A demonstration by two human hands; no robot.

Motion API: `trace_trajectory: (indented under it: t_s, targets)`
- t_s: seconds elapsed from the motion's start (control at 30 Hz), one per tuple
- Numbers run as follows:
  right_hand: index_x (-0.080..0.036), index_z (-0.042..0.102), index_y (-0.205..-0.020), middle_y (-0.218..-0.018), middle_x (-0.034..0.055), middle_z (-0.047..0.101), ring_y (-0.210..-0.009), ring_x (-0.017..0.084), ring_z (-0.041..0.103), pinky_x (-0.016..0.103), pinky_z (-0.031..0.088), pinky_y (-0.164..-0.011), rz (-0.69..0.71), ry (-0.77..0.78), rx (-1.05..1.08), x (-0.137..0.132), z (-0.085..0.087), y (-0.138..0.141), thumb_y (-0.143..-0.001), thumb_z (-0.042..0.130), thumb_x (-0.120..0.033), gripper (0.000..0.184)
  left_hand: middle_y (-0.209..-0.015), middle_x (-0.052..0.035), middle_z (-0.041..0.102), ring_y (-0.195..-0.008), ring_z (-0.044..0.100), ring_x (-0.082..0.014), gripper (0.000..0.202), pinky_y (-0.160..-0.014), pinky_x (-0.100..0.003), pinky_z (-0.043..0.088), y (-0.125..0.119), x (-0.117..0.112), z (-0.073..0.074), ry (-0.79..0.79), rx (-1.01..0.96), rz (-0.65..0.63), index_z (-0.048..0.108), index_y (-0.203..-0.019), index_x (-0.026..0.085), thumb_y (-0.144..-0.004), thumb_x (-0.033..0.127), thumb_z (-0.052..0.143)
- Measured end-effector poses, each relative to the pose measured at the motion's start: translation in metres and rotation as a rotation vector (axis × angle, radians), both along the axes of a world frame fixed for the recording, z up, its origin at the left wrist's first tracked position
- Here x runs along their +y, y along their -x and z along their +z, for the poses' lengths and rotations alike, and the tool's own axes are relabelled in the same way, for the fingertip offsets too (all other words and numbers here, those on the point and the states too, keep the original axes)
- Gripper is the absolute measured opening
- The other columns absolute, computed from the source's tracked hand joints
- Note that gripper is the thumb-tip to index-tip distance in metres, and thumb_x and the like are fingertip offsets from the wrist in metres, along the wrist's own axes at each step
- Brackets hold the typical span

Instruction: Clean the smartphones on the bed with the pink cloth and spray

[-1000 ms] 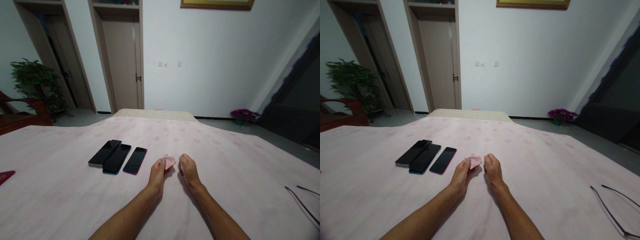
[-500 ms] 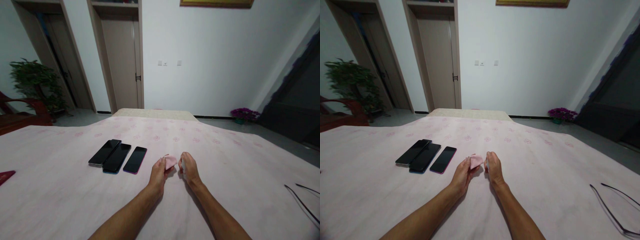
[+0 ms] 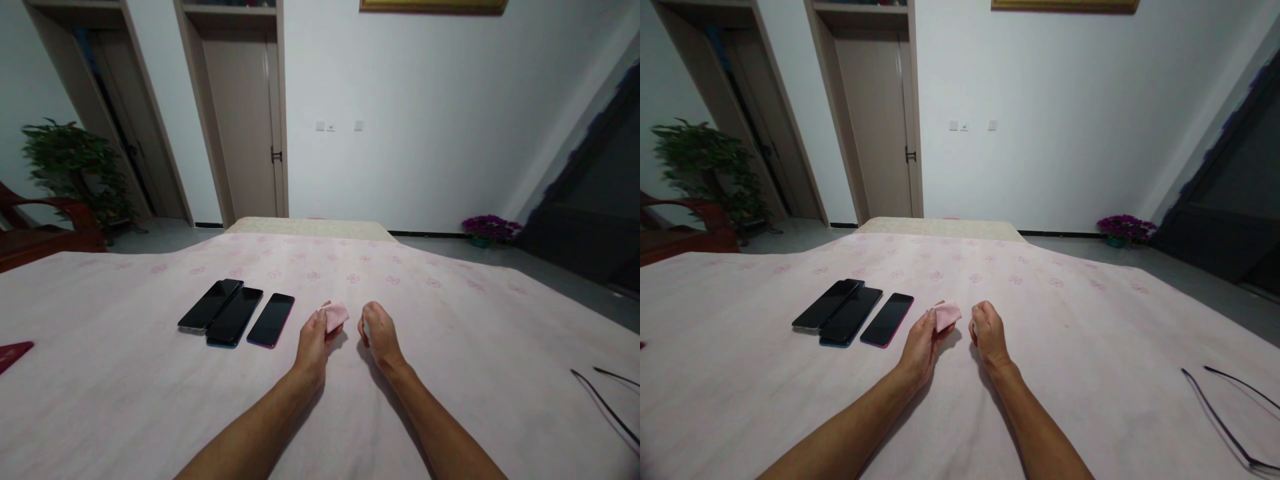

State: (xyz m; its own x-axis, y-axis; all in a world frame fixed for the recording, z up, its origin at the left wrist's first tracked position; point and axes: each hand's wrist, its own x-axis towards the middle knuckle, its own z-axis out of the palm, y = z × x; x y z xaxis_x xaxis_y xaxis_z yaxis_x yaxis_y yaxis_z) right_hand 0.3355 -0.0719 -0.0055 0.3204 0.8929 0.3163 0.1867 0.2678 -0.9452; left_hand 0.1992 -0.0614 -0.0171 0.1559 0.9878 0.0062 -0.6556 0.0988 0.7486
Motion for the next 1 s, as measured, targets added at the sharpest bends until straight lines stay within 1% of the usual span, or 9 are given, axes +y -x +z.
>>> trace_trajectory:
  t_s: [0.17,0.3,0.37,0.53,0.67,0.87,1.0]
  targets:
    - [-0.025,0.043,-0.068,-0.044,-0.0080,0.044,-0.037,0.011,0.037,0.025,0.032,-0.041,0.004,-0.010,0.015,0.0009,-0.0006,0.0019,-0.091,0.045,-0.042,0.028,-0.120,-0.0152,0.070,-0.110,0.065,-0.0247,0.054,-0.102,-0.039,0.050,0.0001,0.0000,0.0000,0.004,0.006,0.001,0.071,-0.113,0.015,-0.079,0.055,0.075]
    - [-0.025,0.042,-0.070,-0.044,-0.0081,0.044,-0.038,0.011,0.038,0.024,0.034,-0.042,0.012,-0.033,0.033,0.0011,-0.0006,0.0032,-0.093,0.045,-0.050,0.035,-0.122,-0.0156,0.069,-0.112,0.064,-0.0255,0.055,-0.101,-0.039,0.050,0.0005,-0.0020,0.0000,0.006,0.019,-0.003,0.071,-0.115,0.015,-0.079,0.056,0.075]
    - [-0.025,0.043,-0.070,-0.045,-0.0081,0.045,-0.038,0.011,0.038,0.024,0.033,-0.041,0.022,-0.013,0.046,0.0014,-0.0011,0.0033,-0.092,0.047,-0.052,0.035,-0.123,-0.0158,0.069,-0.113,0.064,-0.0258,0.055,-0.101,-0.038,0.051,0.0003,-0.0027,-0.0002,0.002,0.020,-0.007,0.070,-0.116,0.014,-0.080,0.056,0.074]
    - [-0.025,0.043,-0.070,-0.043,-0.0086,0.044,-0.035,0.010,0.035,0.024,0.029,-0.036,0.020,0.033,0.052,0.0013,-0.0007,0.0027,-0.089,0.046,-0.045,0.027,-0.122,-0.0165,0.069,-0.115,0.064,-0.0274,0.057,-0.103,-0.041,0.050,-0.0015,-0.0023,-0.0025,-0.009,0.005,-0.005,0.070,-0.116,0.013,-0.079,0.056,0.074]
    - [-0.025,0.042,-0.068,-0.043,-0.0081,0.045,-0.036,0.011,0.037,0.024,0.031,-0.038,0.003,0.037,0.030,0.0006,0.0026,0.0020,-0.088,0.045,-0.040,0.025,-0.124,-0.0162,0.068,-0.117,0.062,-0.0280,0.055,-0.104,-0.043,0.049,-0.0017,-0.0023,-0.0048,0.000,-0.002,-0.008,0.071,-0.116,0.014,-0.079,0.054,0.075]
    - [-0.025,0.044,-0.072,-0.044,-0.0084,0.045,-0.037,0.011,0.038,0.024,0.032,-0.039,-0.026,0.011,0.049,0.0021,0.0006,0.0023,-0.090,0.046,-0.044,0.026,-0.123,-0.0165,0.069,-0.116,0.063,-0.0271,0.054,-0.103,-0.041,0.050,0.0001,-0.0027,-0.0051,0.013,0.002,-0.018,0.070,-0.117,0.014,-0.081,0.053,0.073]
    - [-0.025,0.044,-0.072,-0.045,-0.0083,0.046,-0.038,0.011,0.038,0.024,0.032,-0.039,-0.030,0.030,0.038,0.0007,0.0001,0.0018,-0.089,0.048,-0.043,0.025,-0.121,-0.0163,0.070,-0.113,0.064,-0.0265,0.054,-0.100,-0.040,0.051,0.0013,-0.0013,-0.0044,0.009,0.009,0.002,0.070,-0.116,0.014,-0.081,0.054,0.073]
